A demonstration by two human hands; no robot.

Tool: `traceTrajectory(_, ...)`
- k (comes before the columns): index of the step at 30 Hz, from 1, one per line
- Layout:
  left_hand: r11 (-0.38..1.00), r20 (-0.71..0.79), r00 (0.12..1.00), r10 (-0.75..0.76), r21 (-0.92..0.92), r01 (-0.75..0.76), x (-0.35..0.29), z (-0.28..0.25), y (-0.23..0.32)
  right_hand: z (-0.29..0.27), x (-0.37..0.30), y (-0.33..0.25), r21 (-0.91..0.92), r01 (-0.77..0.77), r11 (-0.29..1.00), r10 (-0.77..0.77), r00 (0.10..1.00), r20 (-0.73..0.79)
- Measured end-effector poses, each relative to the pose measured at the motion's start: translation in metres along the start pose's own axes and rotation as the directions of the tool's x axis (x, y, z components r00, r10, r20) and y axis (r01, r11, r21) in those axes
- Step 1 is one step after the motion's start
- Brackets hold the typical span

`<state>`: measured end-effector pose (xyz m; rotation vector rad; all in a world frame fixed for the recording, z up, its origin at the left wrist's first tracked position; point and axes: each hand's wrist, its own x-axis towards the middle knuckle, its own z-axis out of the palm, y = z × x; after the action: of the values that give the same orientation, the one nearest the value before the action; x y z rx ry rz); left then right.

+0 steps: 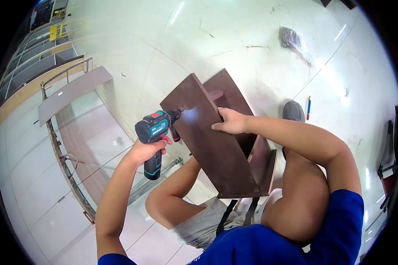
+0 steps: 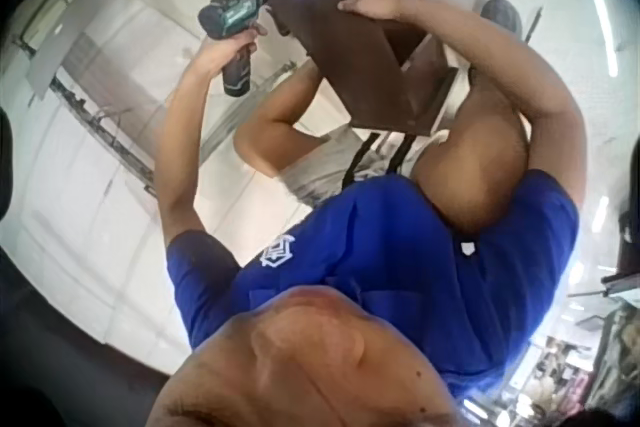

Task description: The person measures and marks a wooden board with a ruler and pencil, then uses a cordless drill to create holes. They flip the board and continue drilling additional holes, handling the board and tools throughout the process.

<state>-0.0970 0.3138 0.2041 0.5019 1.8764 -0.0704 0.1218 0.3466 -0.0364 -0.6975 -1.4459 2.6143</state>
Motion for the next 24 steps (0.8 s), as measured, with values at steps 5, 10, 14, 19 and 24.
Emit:
traceTrajectory(5,1.0,0.002,1.0,0.023,-0.004,-0.023,0.004,-0.006,-0.008,0.001,0.014,0.014,0.006,0.029,1.0,-0.029,1.0,-0.009)
traceTrajectory(10,0.997,-0.019,1.0,-0.02,-0.079,0.018,0.003,0.001,-0.005,-0.002,0.016,0.022,-0.03,0.031,0.999,-0.03,0.999,0.032)
traceTrajectory(14,0.998,-0.028,0.998,-0.048,-0.035,0.047,0.003,0.0,-0.008,-0.013,0.012,0.024,0.444,-0.155,0.882,0.045,0.968,0.247)
traceTrajectory(19,0.999,-0.025,0.999,-0.025,-0.039,0.024,0.007,0.003,-0.015,-0.012,0.024,0.027,0.64,-0.326,0.696,0.225,0.945,0.238)
traceTrajectory(24,1.0,-0.007,1.0,0.013,0.024,-0.012,0.004,0.005,-0.01,0.014,0.034,0.028,0.646,-0.202,0.736,0.228,0.973,0.044)
